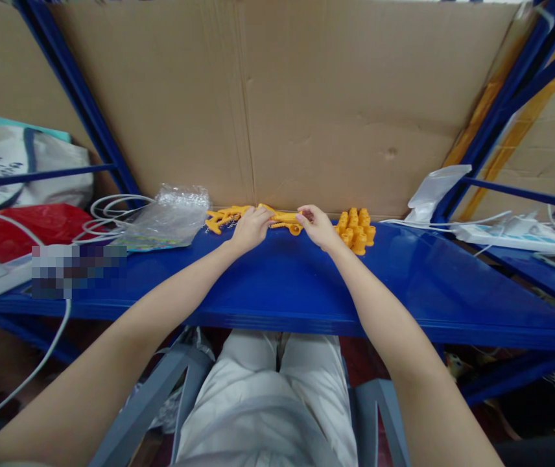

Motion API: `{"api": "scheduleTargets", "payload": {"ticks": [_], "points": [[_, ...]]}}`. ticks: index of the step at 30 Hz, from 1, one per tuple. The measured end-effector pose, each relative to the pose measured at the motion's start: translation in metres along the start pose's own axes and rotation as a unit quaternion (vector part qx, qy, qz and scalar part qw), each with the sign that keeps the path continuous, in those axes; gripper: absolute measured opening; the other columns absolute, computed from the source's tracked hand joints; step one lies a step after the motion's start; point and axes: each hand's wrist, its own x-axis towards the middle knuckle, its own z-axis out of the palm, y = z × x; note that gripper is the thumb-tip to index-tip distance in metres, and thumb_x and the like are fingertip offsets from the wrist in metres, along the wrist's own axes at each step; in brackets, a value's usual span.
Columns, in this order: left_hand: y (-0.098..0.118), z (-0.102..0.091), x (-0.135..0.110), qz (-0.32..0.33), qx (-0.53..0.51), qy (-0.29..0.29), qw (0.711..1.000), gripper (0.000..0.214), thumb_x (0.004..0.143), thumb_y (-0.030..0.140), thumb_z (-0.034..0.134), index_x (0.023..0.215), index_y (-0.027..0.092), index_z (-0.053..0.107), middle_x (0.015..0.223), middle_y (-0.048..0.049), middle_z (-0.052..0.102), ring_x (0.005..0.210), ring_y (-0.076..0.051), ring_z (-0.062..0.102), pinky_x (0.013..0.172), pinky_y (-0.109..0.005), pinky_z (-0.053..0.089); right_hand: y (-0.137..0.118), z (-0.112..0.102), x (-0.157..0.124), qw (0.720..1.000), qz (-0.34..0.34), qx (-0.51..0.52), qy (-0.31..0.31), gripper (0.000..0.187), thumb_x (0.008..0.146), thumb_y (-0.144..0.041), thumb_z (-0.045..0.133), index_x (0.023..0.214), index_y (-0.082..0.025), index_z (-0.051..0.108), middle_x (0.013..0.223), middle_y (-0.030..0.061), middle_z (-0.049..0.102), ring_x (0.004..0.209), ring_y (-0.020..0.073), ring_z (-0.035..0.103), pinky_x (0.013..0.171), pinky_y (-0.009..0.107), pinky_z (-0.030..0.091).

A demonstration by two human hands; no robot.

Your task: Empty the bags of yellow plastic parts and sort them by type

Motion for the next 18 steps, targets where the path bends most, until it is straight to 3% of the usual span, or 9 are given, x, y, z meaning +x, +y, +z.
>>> {"api": "scheduleTargets", "payload": {"ticks": [5, 12, 15, 18], "points": [[-0.003, 0.002, 0.0, 0.006, -0.003, -0.001, 1.0, 0.03, 0.1, 0.021, 0.042, 0.107, 0.017, 0.071, 0.109, -0.0123, 0.07, 0.099, -0.027, 0.059, 0.091, -0.039, 0.046, -0.005, -0.004, -0.003, 0.998, -0.052, -0.026, -0.003, 0.031, 0.091, -0.029, 0.052, 0.119, -0.016, 0.057, 0.121, 0.0152, 0.062, 0.105, 0.0232, 0.061, 0.092, 0.039, 0.051], [-0.004, 0.004, 0.001, 0.015, -0.001, 0.008, 1.0, 0.028, 0.099, 0.021, 0.044, 0.107, 0.016, 0.07, 0.106, -0.0124, 0.07, 0.096, -0.026, 0.059, 0.089, -0.039, 0.046, -0.007, -0.013, -0.003, 0.974, -0.199, -0.106, 0.013, 0.03, 0.086, -0.023, 0.053, 0.115, -0.019, 0.058, 0.119, 0.0143, 0.06, 0.116, 0.0276, 0.055, 0.102, 0.046, 0.044], [-0.005, 0.005, 0.001, 0.025, 0.0, 0.02, 0.999, 0.026, 0.098, 0.019, 0.045, 0.104, 0.016, 0.07, 0.104, -0.0123, 0.07, 0.094, -0.026, 0.059, 0.088, -0.039, 0.046, -0.002, -0.013, -0.003, 0.973, -0.205, -0.106, 0.022, 0.035, 0.09, -0.033, 0.056, 0.122, -0.021, 0.058, 0.12, 0.0145, 0.062, 0.113, 0.0286, 0.059, 0.101, 0.048, 0.047], [-0.005, 0.007, 0.001, 0.033, -0.001, 0.027, 0.999, 0.026, 0.098, 0.02, 0.045, 0.102, 0.016, 0.07, 0.103, -0.0122, 0.07, 0.094, -0.026, 0.059, 0.087, -0.039, 0.046, 0.003, -0.011, -0.003, 0.98, -0.17, -0.107, 0.007, 0.036, 0.096, -0.038, 0.046, 0.125, -0.019, 0.058, 0.122, 0.016, 0.064, 0.112, 0.0284, 0.061, 0.101, 0.048, 0.048]]}}
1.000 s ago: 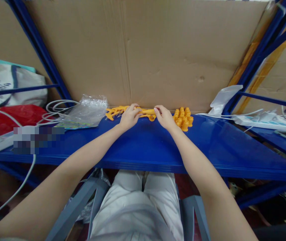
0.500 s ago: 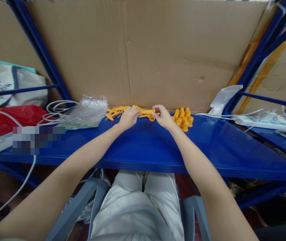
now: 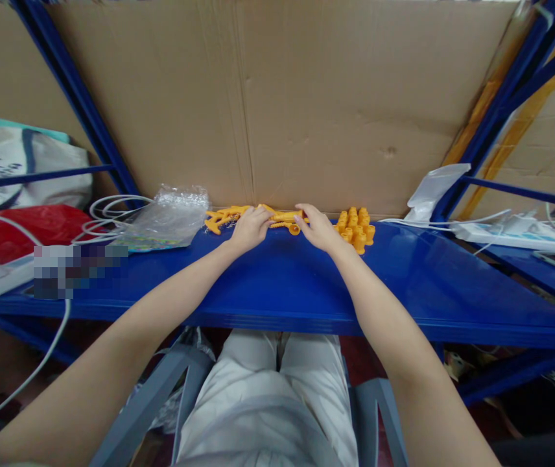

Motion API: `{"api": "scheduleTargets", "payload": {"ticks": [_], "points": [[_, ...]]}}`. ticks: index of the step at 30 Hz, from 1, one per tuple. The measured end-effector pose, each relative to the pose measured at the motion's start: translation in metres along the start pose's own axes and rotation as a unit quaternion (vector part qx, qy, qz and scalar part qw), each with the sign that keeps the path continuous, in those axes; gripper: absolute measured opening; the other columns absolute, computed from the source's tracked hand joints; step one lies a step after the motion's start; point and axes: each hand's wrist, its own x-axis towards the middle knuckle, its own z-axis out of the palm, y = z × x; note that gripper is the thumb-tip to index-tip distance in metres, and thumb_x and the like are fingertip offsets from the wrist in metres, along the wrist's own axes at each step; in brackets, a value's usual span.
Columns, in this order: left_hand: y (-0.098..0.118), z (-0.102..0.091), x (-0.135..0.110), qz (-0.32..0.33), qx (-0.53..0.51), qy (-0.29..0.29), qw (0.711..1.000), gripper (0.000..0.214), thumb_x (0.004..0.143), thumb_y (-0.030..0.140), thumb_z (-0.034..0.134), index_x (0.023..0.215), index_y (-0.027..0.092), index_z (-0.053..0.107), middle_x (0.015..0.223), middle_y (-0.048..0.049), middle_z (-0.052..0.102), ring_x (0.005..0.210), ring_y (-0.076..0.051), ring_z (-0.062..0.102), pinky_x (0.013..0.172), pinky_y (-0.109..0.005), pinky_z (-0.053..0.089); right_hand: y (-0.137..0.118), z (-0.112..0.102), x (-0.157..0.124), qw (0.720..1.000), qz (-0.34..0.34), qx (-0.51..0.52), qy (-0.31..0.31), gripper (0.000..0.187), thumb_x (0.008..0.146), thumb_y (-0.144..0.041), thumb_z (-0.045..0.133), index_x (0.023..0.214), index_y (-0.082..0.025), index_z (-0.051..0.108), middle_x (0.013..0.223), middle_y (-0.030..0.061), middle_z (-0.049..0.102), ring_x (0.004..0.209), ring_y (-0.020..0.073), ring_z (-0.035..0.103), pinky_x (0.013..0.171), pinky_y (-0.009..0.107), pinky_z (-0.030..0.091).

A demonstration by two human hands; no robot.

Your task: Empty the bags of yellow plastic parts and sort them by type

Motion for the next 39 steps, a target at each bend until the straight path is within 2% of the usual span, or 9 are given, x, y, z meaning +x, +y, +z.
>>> {"api": "scheduleTargets", "payload": {"ticks": [2, 5, 10, 16, 24, 30, 32, 35, 39], "points": [[0.0, 0.001, 0.0, 0.004, -0.001, -0.001, 1.0, 0.025, 0.098, 0.021, 0.046, 0.101, 0.016, 0.07, 0.102, -0.0121, 0.07, 0.094, -0.026, 0.06, 0.087, -0.039, 0.046, 0.003, 0.002, -0.001, 1.0, 0.017, -0.008, -0.022, 0.036, 0.098, -0.036, 0.043, 0.125, -0.018, 0.059, 0.12, 0.0165, 0.066, 0.111, 0.0281, 0.063, 0.1, 0.047, 0.048], [0.0, 0.003, 0.0, 0.003, 0.002, -0.006, 1.0, 0.025, 0.098, 0.022, 0.046, 0.099, 0.016, 0.07, 0.102, -0.0122, 0.07, 0.094, -0.027, 0.06, 0.088, -0.04, 0.046, 0.002, 0.0, -0.001, 0.998, 0.014, -0.036, -0.046, 0.034, 0.094, -0.03, 0.048, 0.124, -0.019, 0.06, 0.119, 0.0157, 0.066, 0.108, 0.028, 0.063, 0.096, 0.046, 0.05], [0.004, 0.004, 0.002, -0.018, 0.006, -0.021, 1.0, 0.024, 0.098, 0.022, 0.048, 0.101, 0.016, 0.07, 0.104, -0.0119, 0.071, 0.097, -0.027, 0.062, 0.09, -0.04, 0.047, -0.015, -0.011, -0.001, 0.988, 0.011, -0.144, -0.063, 0.034, 0.09, -0.021, 0.05, 0.122, -0.018, 0.06, 0.12, 0.016, 0.065, 0.113, 0.0311, 0.06, 0.094, 0.047, 0.045], [0.001, 0.003, 0.002, -0.056, -0.012, -0.051, 0.997, 0.022, 0.097, 0.02, 0.049, 0.099, 0.015, 0.07, 0.105, -0.0131, 0.072, 0.102, -0.028, 0.064, 0.092, -0.038, 0.048, -0.023, -0.021, -0.002, 0.973, 0.013, -0.227, -0.026, 0.036, 0.086, -0.011, 0.043, 0.115, -0.019, 0.06, 0.122, 0.0168, 0.063, 0.114, 0.0311, 0.055, 0.095, 0.045, 0.038], [-0.005, 0.003, 0.002, -0.099, -0.052, -0.049, 0.993, 0.022, 0.098, 0.022, 0.05, 0.101, 0.015, 0.07, 0.106, -0.0126, 0.072, 0.105, -0.026, 0.066, 0.091, -0.036, 0.049, -0.001, -0.018, -0.003, 0.971, 0.121, -0.207, 0.023, 0.026, 0.085, -0.026, 0.053, 0.11, -0.019, 0.059, 0.112, 0.0175, 0.065, 0.109, 0.0343, 0.058, 0.09, 0.048, 0.045], [0.002, 0.002, 0.001, -0.091, -0.059, -0.046, 0.993, 0.021, 0.097, 0.022, 0.051, 0.101, 0.016, 0.071, 0.107, -0.0113, 0.073, 0.107, -0.027, 0.066, 0.093, -0.037, 0.051, 0.009, -0.015, -0.006, 0.977, 0.124, -0.164, 0.048, 0.048, 0.092, -0.024, 0.04, 0.14, -0.023, 0.049, 0.126, 0.0158, 0.063, 0.117, 0.034, 0.06, 0.095, 0.053, 0.048], [0.002, 0.001, 0.001, -0.095, -0.059, -0.049, 0.993, 0.022, 0.097, 0.021, 0.05, 0.102, 0.016, 0.071, 0.108, -0.0117, 0.073, 0.107, -0.027, 0.066, 0.093, -0.037, 0.051, 0.013, -0.017, -0.007, 0.978, 0.13, -0.154, 0.056, 0.051, 0.093, -0.023, 0.038, 0.143, -0.024, 0.047, 0.126, 0.0153, 0.064, 0.115, 0.0333, 0.062, 0.096, 0.053, 0.048], [0.002, 0.0, 0.001, -0.101, -0.053, -0.058, 0.992, 0.023, 0.097, 0.021, 0.049, 0.101, 0.015, 0.071, 0.108, -0.0125, 0.073, 0.108, -0.027, 0.067, 0.092, -0.036, 0.051, 0.021, -0.019, -0.008, 0.977, 0.147, -0.142, 0.065, 0.048, 0.09, -0.025, 0.045, 0.137, -0.023, 0.05, 0.124, 0.0145, 0.066, 0.113, 0.0322, 0.065, 0.096, 0.051, 0.049], [0.002, 0.001, 0.001, -0.093, -0.052, -0.055, 0.993, 0.024, 0.097, 0.023, 0.049, 0.102, 0.016, 0.072, 0.108, -0.012, 0.074, 0.106, -0.027, 0.068, 0.091, -0.036, 0.052, 0.029, -0.02, -0.009, 0.965, 0.204, -0.157, 0.057, 0.039, 0.087, -0.028, 0.056, 0.125, -0.023, 0.054, 0.106, 0.0108, 0.073, 0.101, 0.0311, 0.069, 0.092, 0.048, 0.05]]}}
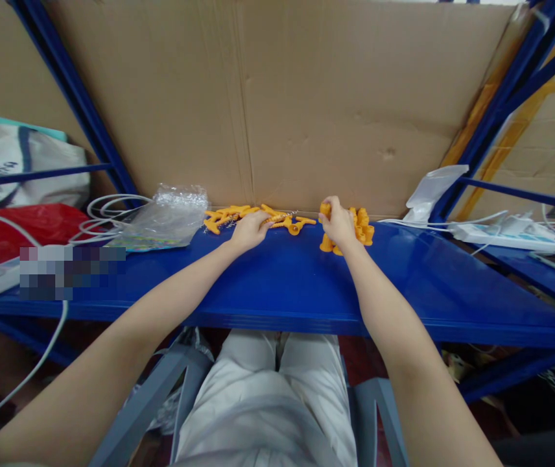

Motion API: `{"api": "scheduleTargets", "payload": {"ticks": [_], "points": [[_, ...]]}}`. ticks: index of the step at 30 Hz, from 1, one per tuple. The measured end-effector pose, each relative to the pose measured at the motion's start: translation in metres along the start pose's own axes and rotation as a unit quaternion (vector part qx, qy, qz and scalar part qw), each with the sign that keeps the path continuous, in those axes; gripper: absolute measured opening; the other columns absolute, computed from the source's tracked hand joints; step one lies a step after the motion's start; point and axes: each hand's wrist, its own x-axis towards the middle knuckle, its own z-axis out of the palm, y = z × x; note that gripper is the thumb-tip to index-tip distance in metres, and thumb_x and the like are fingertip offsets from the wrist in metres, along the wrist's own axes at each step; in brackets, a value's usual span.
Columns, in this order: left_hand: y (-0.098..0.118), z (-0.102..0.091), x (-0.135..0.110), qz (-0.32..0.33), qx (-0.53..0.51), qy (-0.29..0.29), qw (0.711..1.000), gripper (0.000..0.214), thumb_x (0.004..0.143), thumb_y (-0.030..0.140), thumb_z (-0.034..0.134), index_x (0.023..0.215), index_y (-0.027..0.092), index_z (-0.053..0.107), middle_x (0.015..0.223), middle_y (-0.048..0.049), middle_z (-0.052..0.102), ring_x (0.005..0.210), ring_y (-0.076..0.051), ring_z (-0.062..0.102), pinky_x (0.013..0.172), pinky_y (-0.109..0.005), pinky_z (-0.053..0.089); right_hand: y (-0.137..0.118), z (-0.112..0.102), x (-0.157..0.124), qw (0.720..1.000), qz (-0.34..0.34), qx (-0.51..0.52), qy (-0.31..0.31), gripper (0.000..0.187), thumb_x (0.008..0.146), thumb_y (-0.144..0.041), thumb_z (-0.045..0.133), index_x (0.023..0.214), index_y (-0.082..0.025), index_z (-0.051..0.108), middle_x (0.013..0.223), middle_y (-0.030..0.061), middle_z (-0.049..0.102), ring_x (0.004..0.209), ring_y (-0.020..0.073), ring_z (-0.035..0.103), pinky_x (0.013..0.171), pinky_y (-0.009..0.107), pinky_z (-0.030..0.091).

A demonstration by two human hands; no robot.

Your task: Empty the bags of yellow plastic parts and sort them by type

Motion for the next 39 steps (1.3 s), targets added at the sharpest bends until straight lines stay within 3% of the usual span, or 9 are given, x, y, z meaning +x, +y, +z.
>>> {"api": "scheduleTargets", "payload": {"ticks": [8, 12, 18, 24, 33, 39], "points": [[-0.003, 0.005, 0.0, -0.012, -0.016, 0.006, 1.0, 0.025, 0.097, 0.027, 0.05, 0.103, 0.018, 0.072, 0.109, -0.0113, 0.075, 0.105, -0.028, 0.069, 0.087, -0.036, 0.054, -0.005, -0.003, -0.004, 0.995, 0.036, -0.072, -0.061, 0.014, 0.089, -0.029, 0.056, 0.098, -0.022, 0.065, 0.094, 0.0113, 0.076, 0.098, 0.0327, 0.069, 0.093, 0.05, 0.045], [-0.001, 0.003, -0.001, -0.016, -0.013, 0.002, 1.0, 0.024, 0.097, 0.029, 0.051, 0.1, 0.018, 0.072, 0.104, -0.0105, 0.076, 0.102, -0.028, 0.07, 0.082, -0.034, 0.054, -0.005, -0.003, -0.003, 0.989, 0.046, -0.094, -0.106, 0.018, 0.089, -0.027, 0.052, 0.085, -0.021, 0.069, 0.088, 0.0131, 0.075, 0.095, 0.033, 0.069, 0.09, 0.051, 0.045], [0.004, -0.001, -0.001, -0.046, -0.01, -0.028, 0.998, 0.024, 0.098, 0.027, 0.049, 0.095, 0.016, 0.07, 0.101, -0.0131, 0.075, 0.101, -0.03, 0.07, 0.082, -0.036, 0.053, -0.009, -0.005, -0.004, 0.984, 0.062, -0.115, -0.121, 0.026, 0.091, -0.024, 0.049, 0.087, -0.02, 0.074, 0.092, 0.0162, 0.076, 0.099, 0.0354, 0.068, 0.09, 0.054, 0.045], [-0.003, 0.004, 0.001, -0.019, -0.027, -0.005, 0.999, 0.024, 0.092, 0.012, 0.049, 0.106, 0.017, 0.069, 0.113, -0.0119, 0.073, 0.11, -0.028, 0.067, 0.094, -0.039, 0.053, -0.016, -0.007, -0.006, 0.98, 0.073, -0.138, -0.124, 0.031, 0.095, -0.033, 0.048, 0.092, -0.019, 0.076, 0.096, 0.0183, 0.075, 0.106, 0.0373, 0.067, 0.095, 0.061, 0.042], [-0.023, 0.019, 0.006, 0.062, -0.095, 0.025, 0.993, 0.037, 0.075, -0.004, 0.039, 0.09, 0.017, 0.065, 0.106, -0.0113, 0.07, 0.11, -0.023, 0.064, 0.103, -0.042, 0.051, -0.022, -0.006, -0.011, 0.981, 0.042, -0.144, -0.126, 0.028, 0.094, -0.029, 0.05, 0.094, -0.018, 0.076, 0.105, 0.0195, 0.075, 0.111, 0.039, 0.065, 0.098, 0.066, 0.039], [-0.03, 0.026, 0.007, 0.077, -0.083, 0.005, 0.994, 0.04, 0.072, -0.004, 0.04, 0.091, 0.016, 0.069, 0.111, -0.0108, 0.07, 0.112, -0.023, 0.065, 0.105, -0.043, 0.051, -0.035, -0.008, -0.012, 0.99, -0.037, -0.106, -0.081, 0.026, 0.092, -0.026, 0.05, 0.097, -0.02, 0.075, 0.112, 0.0155, 0.075, 0.112, 0.0364, 0.065, 0.103, 0.068, 0.037]]}}
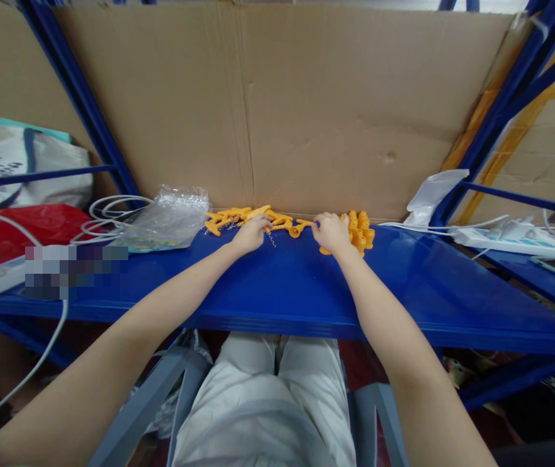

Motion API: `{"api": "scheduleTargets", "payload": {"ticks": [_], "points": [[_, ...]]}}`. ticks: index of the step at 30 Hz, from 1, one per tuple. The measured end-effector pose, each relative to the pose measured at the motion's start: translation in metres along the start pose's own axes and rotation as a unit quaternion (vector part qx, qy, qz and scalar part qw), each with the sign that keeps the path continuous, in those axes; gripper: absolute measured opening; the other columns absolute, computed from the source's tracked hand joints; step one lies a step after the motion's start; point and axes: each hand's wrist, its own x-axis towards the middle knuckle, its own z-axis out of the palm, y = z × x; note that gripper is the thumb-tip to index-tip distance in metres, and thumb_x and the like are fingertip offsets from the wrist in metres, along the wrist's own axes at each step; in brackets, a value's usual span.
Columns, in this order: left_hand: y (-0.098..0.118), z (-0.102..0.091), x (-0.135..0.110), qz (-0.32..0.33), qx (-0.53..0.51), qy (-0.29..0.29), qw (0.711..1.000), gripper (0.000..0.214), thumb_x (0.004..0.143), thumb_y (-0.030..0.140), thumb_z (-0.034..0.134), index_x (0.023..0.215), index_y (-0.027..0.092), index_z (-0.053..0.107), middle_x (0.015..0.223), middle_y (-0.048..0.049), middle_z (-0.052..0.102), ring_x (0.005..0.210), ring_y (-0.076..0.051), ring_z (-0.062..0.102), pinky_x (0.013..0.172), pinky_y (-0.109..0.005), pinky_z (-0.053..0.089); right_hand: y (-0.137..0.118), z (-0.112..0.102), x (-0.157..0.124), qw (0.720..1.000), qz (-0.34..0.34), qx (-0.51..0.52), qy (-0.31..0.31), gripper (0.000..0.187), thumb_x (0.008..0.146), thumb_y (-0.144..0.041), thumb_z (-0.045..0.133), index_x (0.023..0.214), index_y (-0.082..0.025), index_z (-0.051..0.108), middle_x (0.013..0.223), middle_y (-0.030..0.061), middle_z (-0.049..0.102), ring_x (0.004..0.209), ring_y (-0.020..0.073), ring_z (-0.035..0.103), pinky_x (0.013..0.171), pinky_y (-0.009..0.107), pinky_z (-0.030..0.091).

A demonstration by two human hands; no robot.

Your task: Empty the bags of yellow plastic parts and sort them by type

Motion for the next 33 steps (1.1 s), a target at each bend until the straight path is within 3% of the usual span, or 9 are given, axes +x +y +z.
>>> {"api": "scheduleTargets", "payload": {"ticks": [4, 7, 11, 14, 19, 25, 29, 33], "points": [[0.011, -0.003, 0.0, 0.034, -0.012, -0.008, 0.999, 0.039, 0.075, -0.004, 0.042, 0.093, 0.016, 0.07, 0.119, -0.0117, 0.069, 0.115, -0.022, 0.065, 0.107, -0.043, 0.05, -0.024, 0.001, -0.003, 0.989, -0.071, 0.128, -0.022, 0.023, 0.092, -0.024, 0.054, 0.103, -0.02, 0.074, 0.113, 0.0121, 0.075, 0.111, 0.0285, 0.067, 0.105, 0.054, 0.043], [0.024, -0.004, 0.0, 0.067, -0.028, 0.0, 0.997, 0.038, 0.078, -0.002, 0.043, 0.098, 0.016, 0.069, 0.128, -0.0124, 0.067, 0.122, -0.022, 0.063, 0.11, -0.045, 0.048, -0.041, 0.008, -0.005, 0.952, -0.1, 0.278, -0.075, 0.02, 0.091, -0.022, 0.056, 0.101, -0.019, 0.072, 0.109, 0.0097, 0.076, 0.102, 0.0225, 0.07, 0.096, 0.041, 0.052], [0.035, -0.003, -0.002, 0.099, -0.059, -0.003, 0.993, 0.035, 0.08, -0.001, 0.044, 0.097, 0.016, 0.068, 0.132, -0.0138, 0.066, 0.127, -0.023, 0.061, 0.111, -0.048, 0.047, -0.051, 0.018, -0.007, 0.892, -0.065, 0.42, -0.152, 0.012, 0.089, -0.024, 0.058, 0.083, -0.019, 0.068, 0.085, 0.0043, 0.072, 0.071, 0.0165, 0.066, 0.072, 0.033, 0.057], [0.038, -0.002, -0.003, 0.102, -0.073, 0.004, 0.992, 0.036, 0.082, 0.0, 0.044, 0.102, 0.018, 0.067, 0.135, -0.0142, 0.065, 0.129, -0.024, 0.059, 0.111, -0.051, 0.046, -0.05, 0.023, -0.006, 0.868, -0.016, 0.473, -0.151, 0.011, 0.084, -0.027, 0.064, 0.077, -0.02, 0.06, 0.073, 0.0, 0.064, 0.059, 0.0128, 0.057, 0.058, 0.028, 0.053], [0.039, -0.003, -0.003, 0.115, -0.079, 0.017, 0.99, 0.039, 0.085, 0.001, 0.042, 0.112, 0.018, 0.065, 0.136, -0.0144, 0.064, 0.133, -0.023, 0.057, 0.114, -0.05, 0.044, -0.046, 0.025, -0.005, 0.879, 0.05, 0.466, -0.091, 0.023, 0.08, -0.03, 0.07, 0.081, -0.023, 0.048, 0.061, -0.0075, 0.051, 0.052, 0.0111, 0.049, 0.051, 0.024, 0.041], [0.044, -0.003, -0.005, 0.141, -0.078, 0.003, 0.987, 0.043, 0.085, 0.003, 0.044, 0.121, 0.018, 0.062, 0.138, -0.0141, 0.063, 0.132, -0.024, 0.057, 0.115, -0.051, 0.044, -0.045, 0.017, -0.007, 0.893, -0.005, 0.408, -0.192, 0.029, 0.087, -0.036, 0.063, 0.065, -0.021, 0.052, 0.051, -0.0059, 0.048, 0.046, 0.0096, 0.042, 0.049, 0.024, 0.034], [0.054, -0.008, -0.008, 0.132, -0.078, 0.016, 0.988, 0.053, 0.086, 0.006, 0.044, 0.136, 0.017, 0.052, 0.148, -0.0146, 0.055, 0.136, -0.023, 0.053, 0.114, -0.045, 0.045, -0.045, 0.011, -0.006, 0.901, 0.025, 0.393, -0.183, 0.031, 0.089, -0.028, 0.06, 0.06, -0.021, 0.051, 0.048, -0.0046, 0.049, 0.044, 0.0095, 0.042, 0.049, 0.024, 0.033], [0.065, -0.018, -0.009, 0.08, -0.056, 0.005, 0.995, 0.036, 0.091, 0.017, 0.048, 0.126, 0.016, 0.058, 0.133, -0.0149, 0.064, 0.11, -0.022, 0.067, 0.094, -0.035, 0.054, -0.045, 0.005, -0.006, 0.895, 0.078, 0.412, -0.153, 0.034, 0.091, -0.026, 0.062, 0.06, -0.021, 0.05, 0.047, -0.0042, 0.05, 0.042, 0.0084, 0.041, 0.046, 0.022, 0.033]]}}
